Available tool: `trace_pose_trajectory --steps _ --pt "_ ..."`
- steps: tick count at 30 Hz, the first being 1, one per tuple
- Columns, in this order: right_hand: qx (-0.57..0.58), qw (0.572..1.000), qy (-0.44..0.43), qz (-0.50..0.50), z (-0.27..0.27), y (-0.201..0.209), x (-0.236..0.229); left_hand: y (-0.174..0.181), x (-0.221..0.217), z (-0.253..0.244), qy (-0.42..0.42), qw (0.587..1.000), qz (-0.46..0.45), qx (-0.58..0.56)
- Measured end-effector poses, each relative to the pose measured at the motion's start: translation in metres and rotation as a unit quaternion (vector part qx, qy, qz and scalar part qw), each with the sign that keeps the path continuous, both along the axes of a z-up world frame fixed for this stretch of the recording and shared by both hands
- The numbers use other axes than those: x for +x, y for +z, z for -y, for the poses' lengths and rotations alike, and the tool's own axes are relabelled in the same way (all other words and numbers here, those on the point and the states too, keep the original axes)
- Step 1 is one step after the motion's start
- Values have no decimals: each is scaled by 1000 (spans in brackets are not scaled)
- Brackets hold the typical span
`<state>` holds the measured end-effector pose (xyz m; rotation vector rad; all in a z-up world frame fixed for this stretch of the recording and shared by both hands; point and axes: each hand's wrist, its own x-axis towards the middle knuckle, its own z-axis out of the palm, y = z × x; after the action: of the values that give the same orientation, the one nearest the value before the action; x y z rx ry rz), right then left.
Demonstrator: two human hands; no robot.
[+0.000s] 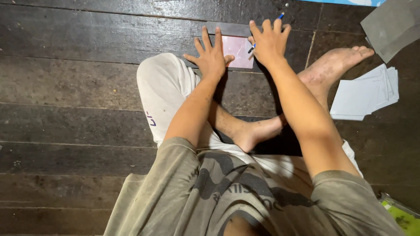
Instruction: Marking lines on small pieces of paper using a pen and a metal straight edge while sitting on the floor.
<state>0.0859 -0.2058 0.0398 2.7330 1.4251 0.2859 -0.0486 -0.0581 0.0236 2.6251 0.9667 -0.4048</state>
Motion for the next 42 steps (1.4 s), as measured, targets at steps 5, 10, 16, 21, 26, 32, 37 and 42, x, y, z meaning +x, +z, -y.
trace_pose_trajectory --steps 5,10,16,21,26,32,37,42 --pt "13 1000 10 0 4 -8 8 -6 0 -3 -21 1000 -13 1" --pt "-14 999 -13 -36 3 -7 7 -3 3 -9 -47 996 42 66" --pt "-9 1000 -1 -23 7 -15 11 -16 47 -45 38 980 194 38" --pt "-67 992 -41 -100 14 -10 2 -13 53 -74 55 988 121 -85" --pt "82 995 -34 38 14 57 -13 -16 60 -95 84 977 148 -128" --pt "461 781 -115 -405 19 50 -50 -29 64 -102 92 976 120 -157" --pt "464 771 -108 -423 -27 32 -63 -33 65 -106 93 973 125 -169" --pt "468 754 -97 -450 -49 18 -59 -41 70 -108 80 983 89 -137"
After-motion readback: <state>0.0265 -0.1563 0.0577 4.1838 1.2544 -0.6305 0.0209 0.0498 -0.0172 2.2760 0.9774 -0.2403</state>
